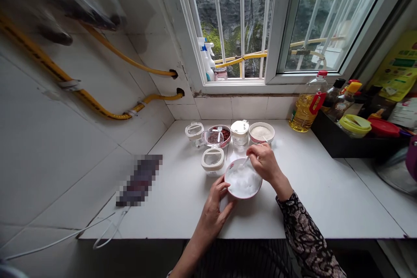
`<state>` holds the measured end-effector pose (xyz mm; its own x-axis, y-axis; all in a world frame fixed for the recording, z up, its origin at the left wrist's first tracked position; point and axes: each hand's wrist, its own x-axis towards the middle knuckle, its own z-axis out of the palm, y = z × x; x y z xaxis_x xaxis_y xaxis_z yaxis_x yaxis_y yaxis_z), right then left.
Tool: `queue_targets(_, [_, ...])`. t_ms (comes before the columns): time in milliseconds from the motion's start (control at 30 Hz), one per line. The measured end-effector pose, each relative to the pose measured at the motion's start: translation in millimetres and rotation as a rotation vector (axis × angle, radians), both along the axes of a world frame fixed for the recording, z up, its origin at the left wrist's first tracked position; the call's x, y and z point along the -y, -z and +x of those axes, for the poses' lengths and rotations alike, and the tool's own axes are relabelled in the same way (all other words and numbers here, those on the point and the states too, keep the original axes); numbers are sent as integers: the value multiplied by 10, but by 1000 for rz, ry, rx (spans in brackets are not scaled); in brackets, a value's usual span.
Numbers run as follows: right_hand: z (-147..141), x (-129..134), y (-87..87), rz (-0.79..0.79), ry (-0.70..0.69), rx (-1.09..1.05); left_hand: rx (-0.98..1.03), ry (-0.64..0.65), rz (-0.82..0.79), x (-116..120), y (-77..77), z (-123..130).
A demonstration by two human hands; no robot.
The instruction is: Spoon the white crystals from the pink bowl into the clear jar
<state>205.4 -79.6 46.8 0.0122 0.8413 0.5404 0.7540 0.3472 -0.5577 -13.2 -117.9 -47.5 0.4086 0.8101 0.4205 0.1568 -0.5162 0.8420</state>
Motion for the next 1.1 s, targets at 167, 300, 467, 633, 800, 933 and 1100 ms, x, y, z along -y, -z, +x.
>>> queue_targets(167, [-86, -51, 69, -132, -33, -13, 4, 0, 13, 3, 8, 0])
queue_targets(300, [-18, -49, 25, -207, 57, -265, -4, -1, 15, 1, -2, -1])
queue_targets(467, [19, -35, -40, -283, 116, -472, -11, -9, 20, -1, -13, -3])
queue_targets(633, [30, -64, -26, -301, 104, -613, -13, 2, 15, 1, -16, -4])
queue_targets(800, [7, -91, -37, -289, 27, -735, 13, 5, -19, -1, 40, 6])
queue_targets(933, [-187, -67, -59, -172, -37, -691, 17, 5, -14, -8, 58, 14])
queue_targets(1100, [-467, -28, -10, 115, -75, -304, 11, 0, 27, -15, 12, 5])
